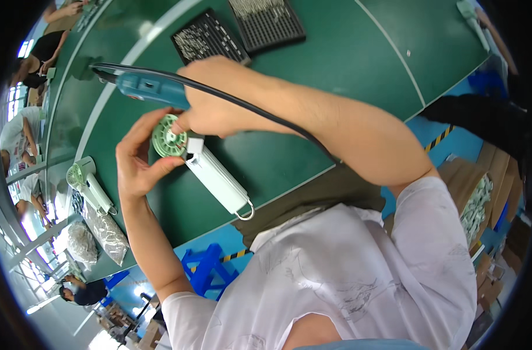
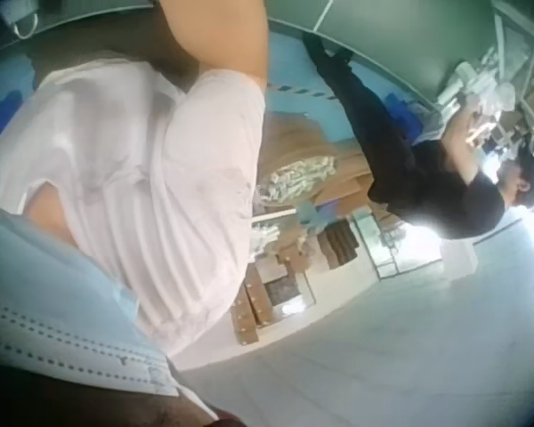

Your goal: Assemble small portable electric fans using an electric screwdriver on a production line.

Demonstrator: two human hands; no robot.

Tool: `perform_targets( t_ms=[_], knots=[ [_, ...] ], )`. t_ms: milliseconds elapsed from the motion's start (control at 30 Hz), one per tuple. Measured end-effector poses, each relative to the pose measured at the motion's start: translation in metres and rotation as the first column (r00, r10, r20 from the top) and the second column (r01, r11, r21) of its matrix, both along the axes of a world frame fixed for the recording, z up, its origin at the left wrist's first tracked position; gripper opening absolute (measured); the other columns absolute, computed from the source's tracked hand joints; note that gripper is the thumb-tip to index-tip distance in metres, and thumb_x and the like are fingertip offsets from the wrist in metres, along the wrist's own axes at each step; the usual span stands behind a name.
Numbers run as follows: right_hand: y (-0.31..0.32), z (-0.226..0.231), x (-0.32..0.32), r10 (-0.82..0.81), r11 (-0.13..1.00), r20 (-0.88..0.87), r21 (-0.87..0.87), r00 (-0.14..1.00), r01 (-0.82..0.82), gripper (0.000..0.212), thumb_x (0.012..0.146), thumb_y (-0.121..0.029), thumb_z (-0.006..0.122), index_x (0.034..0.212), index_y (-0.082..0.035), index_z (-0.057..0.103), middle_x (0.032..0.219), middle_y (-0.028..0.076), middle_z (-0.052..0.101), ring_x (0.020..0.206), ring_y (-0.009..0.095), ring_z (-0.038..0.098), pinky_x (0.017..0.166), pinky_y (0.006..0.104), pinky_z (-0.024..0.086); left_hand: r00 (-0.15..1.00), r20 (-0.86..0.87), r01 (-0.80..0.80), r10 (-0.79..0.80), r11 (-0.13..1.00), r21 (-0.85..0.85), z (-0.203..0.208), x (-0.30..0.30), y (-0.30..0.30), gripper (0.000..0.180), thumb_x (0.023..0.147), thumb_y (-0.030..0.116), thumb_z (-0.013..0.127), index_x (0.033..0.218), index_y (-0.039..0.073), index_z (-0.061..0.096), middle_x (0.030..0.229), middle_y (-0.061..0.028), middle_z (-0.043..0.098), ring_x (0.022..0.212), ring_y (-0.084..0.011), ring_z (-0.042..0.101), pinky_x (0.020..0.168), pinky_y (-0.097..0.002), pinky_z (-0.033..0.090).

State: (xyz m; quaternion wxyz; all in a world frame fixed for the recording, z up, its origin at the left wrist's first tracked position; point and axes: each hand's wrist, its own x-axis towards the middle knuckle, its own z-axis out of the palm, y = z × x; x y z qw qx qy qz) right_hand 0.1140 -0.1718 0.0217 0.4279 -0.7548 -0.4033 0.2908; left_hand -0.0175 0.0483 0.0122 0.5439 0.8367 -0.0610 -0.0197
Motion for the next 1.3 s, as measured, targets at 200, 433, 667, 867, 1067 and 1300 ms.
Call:
perform_targets(
  t_ms=[200,433,667,867,1067,1300],
  knots=[
    [-0.021,0.062,0.006,-0.282,0.944,-0.247,0.104,0.927,0.314,0.038,0.086,-0.036,0.082,0.092,-0.001,0.068,0.066,0.008,0.066,0.047,0.015,0.062,0.045,0.0297,0.049,0.999,0.032,0.039,-0.043,0.992,0.12,0.009,0.005,-0.007,0.072,0.069,0.023,0.094,0.13,-0.004,0.066,0.126,-0.0146,0.07,0.118,-0.0265,0.065,0.104,-0.0383,0.048],
    [-0.036,0.103,0.061,-0.552,0.277,-0.344,0.784,0.76,0.556,0.035,0.1,-0.024,0.071,0.075,-0.002,0.06,0.057,0.005,0.053,0.039,0.019,0.053,0.04,0.0345,0.046,0.975,0.165,0.122,-0.15,0.978,0.17,0.011,0.02,-0.021,0.067,0.068,0.021,0.093,0.125,-0.003,0.068,0.118,-0.0181,0.071,0.105,-0.0332,0.069,0.096,-0.0392,0.053],
    [-0.042,0.041,0.094,-0.696,0.164,-0.224,0.875,0.682,0.455,0.031,0.101,-0.017,0.069,0.076,-0.002,0.059,0.059,0.005,0.055,0.042,0.017,0.055,0.044,0.0335,0.049,0.956,0.254,0.101,-0.145,0.979,0.177,0.001,0.019,-0.023,0.068,0.067,0.022,0.093,0.125,-0.004,0.067,0.118,-0.0184,0.071,0.108,-0.034,0.068,0.097,-0.0409,0.052],
    [-0.043,0.022,0.109,-0.653,0.187,-0.275,0.844,0.706,0.502,0.033,0.101,-0.021,0.071,0.076,-0.002,0.059,0.06,0.005,0.055,0.044,0.016,0.056,0.045,0.0322,0.049,0.952,0.281,0.085,-0.122,0.986,0.142,-0.006,0.02,-0.031,0.069,0.068,0.022,0.093,0.125,-0.005,0.066,0.119,-0.0202,0.068,0.108,-0.0343,0.067,0.096,-0.0406,0.053],
    [-0.034,0.025,0.104,-0.688,0.155,-0.309,0.822,0.657,0.548,0.032,0.1,-0.019,0.072,0.076,-0.002,0.059,0.06,0.004,0.055,0.043,0.016,0.056,0.042,0.0317,0.048,0.951,0.287,0.084,-0.119,0.988,0.134,-0.009,0.02,-0.032,0.07,0.068,0.021,0.092,0.127,-0.006,0.065,0.119,-0.0216,0.068,0.108,-0.035,0.067,0.096,-0.0413,0.053],
    [-0.041,0.017,0.115,-0.675,0.172,-0.303,0.822,0.673,0.542,0.03,0.099,-0.019,0.073,0.078,-0.002,0.06,0.059,0.004,0.055,0.042,0.015,0.056,0.041,0.0311,0.047,0.951,0.284,0.086,-0.124,0.986,0.144,-0.008,0.02,-0.032,0.071,0.069,0.023,0.092,0.127,-0.007,0.065,0.119,-0.0221,0.069,0.109,-0.0356,0.068,0.096,-0.0422,0.053]
  ],
)
